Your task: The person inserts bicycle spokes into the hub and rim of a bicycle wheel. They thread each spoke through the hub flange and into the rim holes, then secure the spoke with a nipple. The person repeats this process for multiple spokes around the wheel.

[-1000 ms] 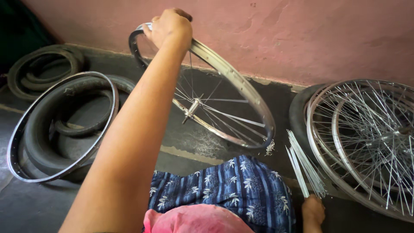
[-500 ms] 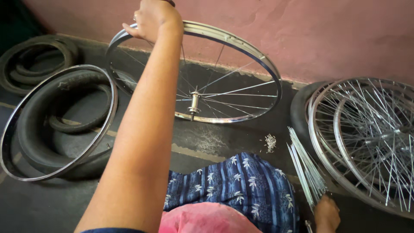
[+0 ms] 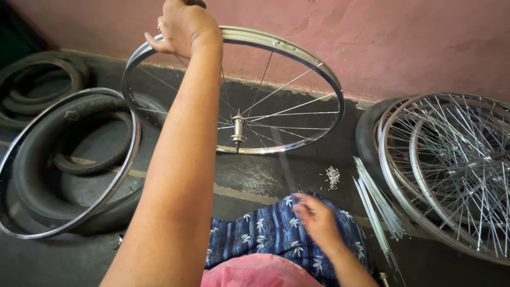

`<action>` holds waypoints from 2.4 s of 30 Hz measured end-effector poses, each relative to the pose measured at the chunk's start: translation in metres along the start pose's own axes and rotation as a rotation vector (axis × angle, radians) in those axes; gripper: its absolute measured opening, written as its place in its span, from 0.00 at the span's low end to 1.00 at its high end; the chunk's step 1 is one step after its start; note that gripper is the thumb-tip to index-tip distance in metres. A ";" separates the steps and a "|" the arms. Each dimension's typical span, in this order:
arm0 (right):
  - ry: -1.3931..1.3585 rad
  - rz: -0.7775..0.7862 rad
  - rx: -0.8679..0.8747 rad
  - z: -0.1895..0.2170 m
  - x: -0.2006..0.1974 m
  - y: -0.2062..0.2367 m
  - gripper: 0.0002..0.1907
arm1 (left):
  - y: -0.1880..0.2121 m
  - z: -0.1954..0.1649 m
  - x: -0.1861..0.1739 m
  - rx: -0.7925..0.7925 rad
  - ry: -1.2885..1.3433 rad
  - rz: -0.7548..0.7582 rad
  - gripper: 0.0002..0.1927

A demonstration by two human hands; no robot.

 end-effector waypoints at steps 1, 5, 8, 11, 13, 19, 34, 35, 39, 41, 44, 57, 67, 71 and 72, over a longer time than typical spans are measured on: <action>-0.055 0.065 -0.073 0.017 0.017 -0.006 0.19 | 0.001 0.000 -0.004 -0.029 0.038 0.032 0.11; -0.200 0.259 -0.198 0.054 0.062 -0.032 0.16 | 0.004 0.000 -0.013 -0.128 0.068 0.154 0.16; -0.226 0.228 -0.147 0.060 0.076 -0.052 0.17 | 0.004 -0.001 -0.014 -0.073 0.088 0.115 0.14; -0.376 0.271 -0.101 0.063 0.084 -0.068 0.17 | 0.004 0.003 -0.009 -0.095 0.078 0.140 0.16; -0.386 0.272 -0.063 0.065 0.085 -0.075 0.18 | 0.003 0.004 -0.006 -0.079 0.092 0.135 0.16; -0.406 0.284 -0.081 0.067 0.086 -0.078 0.17 | 0.008 0.005 -0.002 -0.059 0.135 0.136 0.15; -0.422 0.249 -0.110 0.069 0.093 -0.080 0.17 | 0.009 0.000 -0.005 -0.072 0.132 0.156 0.16; -0.421 0.242 -0.118 0.072 0.094 -0.082 0.17 | 0.009 -0.001 -0.004 -0.074 0.128 0.161 0.17; -0.301 0.184 -0.224 0.091 0.094 -0.098 0.18 | 0.008 -0.005 -0.002 -0.027 0.151 0.111 0.15; -0.130 0.158 -0.492 0.108 0.087 -0.107 0.16 | 0.008 -0.007 0.000 -0.036 0.147 0.136 0.15; -0.013 0.386 -0.639 0.123 0.074 -0.110 0.43 | 0.006 -0.010 0.001 -0.011 0.097 0.126 0.15; 0.468 -0.146 -0.406 0.157 0.074 -0.146 0.58 | 0.015 -0.017 0.005 -0.038 0.095 0.274 0.16; 0.252 0.363 -0.224 -0.003 0.033 -0.002 0.30 | 0.003 -0.020 0.006 0.126 0.087 0.765 0.20; 0.199 0.137 -0.255 -0.066 -0.014 0.024 0.21 | 0.012 -0.010 -0.009 -0.004 0.276 1.022 0.21; 0.143 0.068 -0.246 -0.073 -0.022 0.030 0.19 | 0.015 -0.010 -0.014 0.051 0.314 1.079 0.23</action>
Point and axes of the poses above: each hand's wrist, its own y-axis away from the middle knuckle, its own x-axis out of the palm, z = x × y, the point moved 2 cm from there along -y, towards the middle knuckle, and after that the axes turned 10 degrees about y, right-handed, at the moved point
